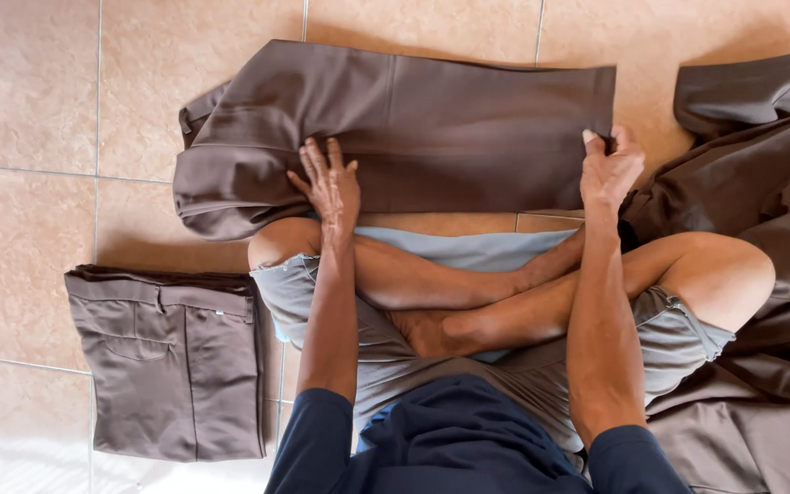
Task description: Folding brown pants into neat rectangular shapes while sitting on the floor.
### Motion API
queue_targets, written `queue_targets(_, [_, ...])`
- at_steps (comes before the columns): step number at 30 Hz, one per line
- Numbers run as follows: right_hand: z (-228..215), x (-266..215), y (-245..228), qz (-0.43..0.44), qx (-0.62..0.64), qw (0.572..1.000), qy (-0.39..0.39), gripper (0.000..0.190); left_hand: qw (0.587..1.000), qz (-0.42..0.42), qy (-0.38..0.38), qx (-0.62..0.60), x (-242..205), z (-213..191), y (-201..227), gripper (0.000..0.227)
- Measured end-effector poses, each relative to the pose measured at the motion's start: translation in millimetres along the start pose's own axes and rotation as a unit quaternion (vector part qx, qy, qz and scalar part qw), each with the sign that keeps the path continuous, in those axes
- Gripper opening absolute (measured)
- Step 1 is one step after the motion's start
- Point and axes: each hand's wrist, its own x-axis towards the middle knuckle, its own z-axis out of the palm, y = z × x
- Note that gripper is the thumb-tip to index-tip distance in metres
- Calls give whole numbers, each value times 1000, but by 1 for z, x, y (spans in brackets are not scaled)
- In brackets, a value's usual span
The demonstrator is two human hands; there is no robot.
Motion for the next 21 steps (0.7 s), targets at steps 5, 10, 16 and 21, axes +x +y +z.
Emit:
queue_targets(5, [34, 8, 69, 33, -111, 985, -126, 47, 990, -135, -46, 11, -3, 27, -9, 62])
queue_targets(10, [21, 11, 55, 31, -125, 990, -58, 35, 982, -167, -91, -13, -10, 43, -16, 57])
queue_targets(16, [26, 13, 82, 67, -101, 987, -110, 42, 989, -145, -29, 2, 1, 19, -7, 39])
queue_targets(21, [29, 6, 70, 92, -74, 986, -116, 45, 995, -63, 69, -45, 37, -28, 12, 37])
